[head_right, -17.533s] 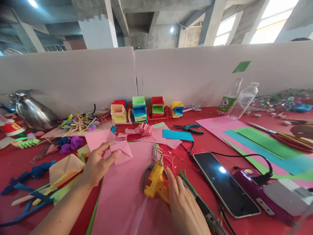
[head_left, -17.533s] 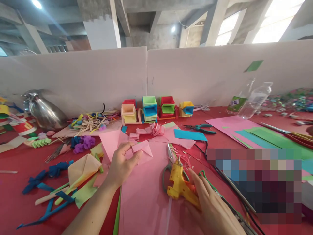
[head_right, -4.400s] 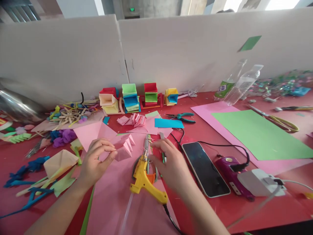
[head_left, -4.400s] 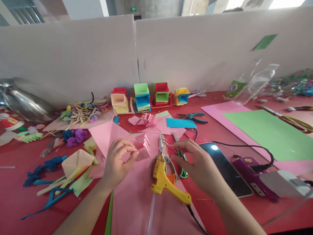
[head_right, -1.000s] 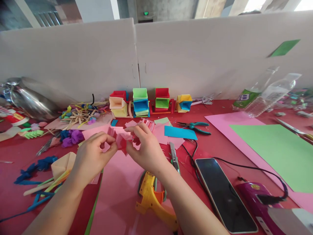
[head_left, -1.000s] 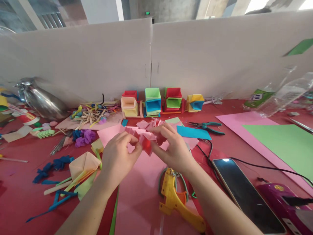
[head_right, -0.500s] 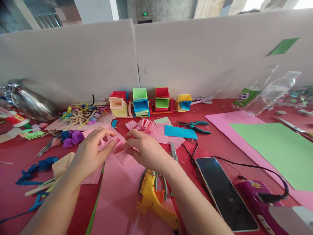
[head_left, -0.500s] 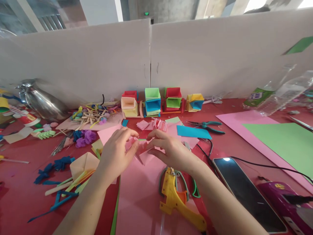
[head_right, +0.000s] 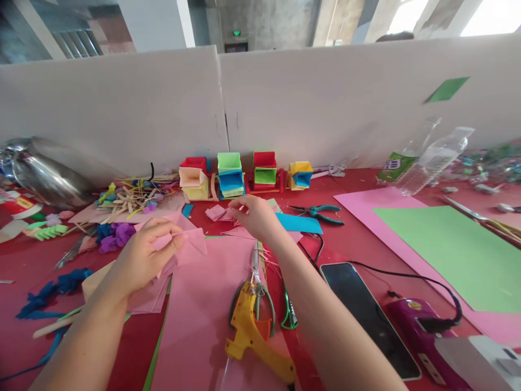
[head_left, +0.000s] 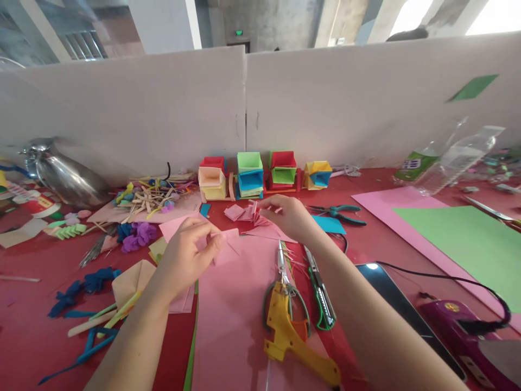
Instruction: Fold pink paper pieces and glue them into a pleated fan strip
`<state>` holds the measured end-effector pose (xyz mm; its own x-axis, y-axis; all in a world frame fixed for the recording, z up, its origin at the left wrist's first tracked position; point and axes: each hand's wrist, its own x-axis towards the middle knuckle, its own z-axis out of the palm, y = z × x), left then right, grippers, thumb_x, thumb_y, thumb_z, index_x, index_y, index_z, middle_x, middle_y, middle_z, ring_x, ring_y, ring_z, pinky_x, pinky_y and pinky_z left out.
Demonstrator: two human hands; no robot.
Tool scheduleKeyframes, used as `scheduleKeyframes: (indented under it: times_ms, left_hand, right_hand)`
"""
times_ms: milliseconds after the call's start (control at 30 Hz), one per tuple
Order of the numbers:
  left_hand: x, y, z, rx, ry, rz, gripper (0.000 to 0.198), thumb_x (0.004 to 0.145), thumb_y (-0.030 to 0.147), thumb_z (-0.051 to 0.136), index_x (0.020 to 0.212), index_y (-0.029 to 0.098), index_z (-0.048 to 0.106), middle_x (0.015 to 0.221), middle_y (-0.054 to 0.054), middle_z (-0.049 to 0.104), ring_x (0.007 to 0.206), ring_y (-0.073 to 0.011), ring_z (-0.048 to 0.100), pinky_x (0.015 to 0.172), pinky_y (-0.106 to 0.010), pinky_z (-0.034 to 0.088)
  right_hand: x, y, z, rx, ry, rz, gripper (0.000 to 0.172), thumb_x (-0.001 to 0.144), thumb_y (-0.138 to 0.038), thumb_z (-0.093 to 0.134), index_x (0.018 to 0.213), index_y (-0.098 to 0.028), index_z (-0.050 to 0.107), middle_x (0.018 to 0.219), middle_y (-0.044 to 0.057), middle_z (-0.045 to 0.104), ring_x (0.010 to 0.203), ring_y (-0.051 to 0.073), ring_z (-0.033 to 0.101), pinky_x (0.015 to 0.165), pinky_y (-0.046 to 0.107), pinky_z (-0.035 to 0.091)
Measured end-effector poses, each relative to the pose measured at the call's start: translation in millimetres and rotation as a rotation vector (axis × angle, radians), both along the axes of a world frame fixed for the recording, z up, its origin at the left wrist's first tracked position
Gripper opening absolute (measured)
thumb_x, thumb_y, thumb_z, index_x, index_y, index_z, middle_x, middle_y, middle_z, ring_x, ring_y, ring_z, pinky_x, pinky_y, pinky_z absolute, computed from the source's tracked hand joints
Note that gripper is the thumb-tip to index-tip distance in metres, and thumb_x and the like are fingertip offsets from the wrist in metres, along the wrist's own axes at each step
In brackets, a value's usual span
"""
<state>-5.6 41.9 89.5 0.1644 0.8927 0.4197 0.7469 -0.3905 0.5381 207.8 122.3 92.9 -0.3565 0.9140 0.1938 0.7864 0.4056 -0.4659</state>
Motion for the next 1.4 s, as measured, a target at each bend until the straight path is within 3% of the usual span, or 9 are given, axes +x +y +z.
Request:
scheduleKeyframes:
  times_ms: [100,167,367,567,800,1000,1133,1267,1400]
  left_hand:
    - [-5.4,2.7,0.9,0.033,-0.045,0.04,0.023,0.084,0.033,0.048,0.067,0.021,0.057,0.079,-0.001,0.059,0.084,-0.0179,0.053,0.078,-0.028,0.04]
    - [-7.0,4.5,0.0,0.016,-0.088,0.086,0.022,0.083,0.034,0.048,0.069,0.02,0.057,0.079,-0.002,0.059,0.084,-0.0187,0.054,0.077,-0.029,0.04]
    - [-16.8,13.4,-6.0,-0.081,-0.52,0.181,0.021,0.079,0.035,0.053,0.066,0.019,0.055,0.065,0.003,0.054,0.067,-0.0134,0.05,0.061,-0.022,0.038]
    - [-23.7,24.7,-10.8,-0.088,-0.942,0.197,0.023,0.074,0.037,0.055,0.061,0.019,0.051,0.055,0.005,0.049,0.057,-0.0111,0.048,0.056,-0.021,0.04]
    - [-13.6,25.2,-15.7,-0.079,-0.811,0.217,0.019,0.077,0.03,0.05,0.061,0.019,0.049,0.058,0.004,0.05,0.057,-0.0115,0.049,0.054,-0.021,0.038]
    - [18.1,10.0,-18.6,0.04,-0.384,0.24,0.016,0.081,0.029,0.05,0.069,0.02,0.052,0.072,0.0,0.054,0.074,-0.0169,0.052,0.066,-0.026,0.04]
    - [36.0,4.3,-26.0,0.194,-0.109,0.21,0.019,0.085,0.026,0.045,0.068,0.02,0.048,0.071,-0.002,0.055,0.076,-0.0189,0.052,0.071,-0.03,0.041]
    - [39.7,3.4,-26.6,0.212,-0.052,0.199,0.02,0.085,0.023,0.047,0.065,0.02,0.048,0.067,-0.002,0.054,0.073,-0.0184,0.051,0.068,-0.03,0.04]
    - [36.4,4.6,-25.4,0.23,-0.041,0.194,0.019,0.084,0.022,0.048,0.065,0.02,0.049,0.067,-0.002,0.055,0.073,-0.018,0.052,0.067,-0.029,0.041]
  right_hand:
    - [-24.5,34.4,-10.7,-0.051,-0.144,0.014,0.015,0.084,-0.023,0.057,0.095,-0.016,0.065,0.097,0.006,0.066,0.088,0.019,0.061,0.077,0.032,0.049]
    - [-47.7,48.9,-22.7,-0.066,-0.225,0.044,0.025,0.088,-0.029,0.054,0.108,-0.015,0.057,0.108,0.007,0.06,0.093,0.018,0.06,0.079,0.038,0.05]
    - [-94.9,59.7,-53.1,-0.06,-0.31,0.065,0.031,0.088,-0.03,0.053,0.115,-0.015,0.053,0.115,0.008,0.056,0.097,0.02,0.058,0.081,0.04,0.05]
    - [-79.9,56.7,-29.3,-0.04,-0.17,0.0,0.029,0.088,-0.03,0.053,0.114,-0.016,0.054,0.114,0.008,0.057,0.096,0.019,0.059,0.08,0.039,0.05]
    - [-19.0,1.3,17.5,0.006,0.171,-0.028,0.029,0.092,-0.03,0.037,0.107,-0.02,0.06,0.095,0.002,0.068,0.084,0.014,0.062,0.07,0.024,0.048]
    - [-6.0,-34.4,1.9,-0.099,0.774,-0.034,0.022,0.079,-0.033,0.055,0.092,-0.016,0.052,0.073,0.002,0.063,0.062,0.012,0.057,0.055,0.025,0.045]
    - [-19.5,-44.6,-10.2,-0.035,0.71,-0.016,0.016,0.078,-0.023,0.054,0.092,-0.017,0.052,0.086,0.004,0.06,0.069,0.012,0.057,0.061,0.026,0.046]
    - [-26.2,-53.2,-9.4,-0.132,0.614,0.109,0.04,0.074,-0.019,0.058,0.114,-0.018,0.051,0.106,0.008,0.059,0.068,0.011,0.058,0.06,0.025,0.047]
    - [-24.3,-54.3,-5.9,-0.245,0.613,0.199,0.036,0.081,-0.026,0.053,0.115,-0.015,0.055,0.091,0.006,0.061,0.064,0.011,0.057,0.058,0.025,0.047]
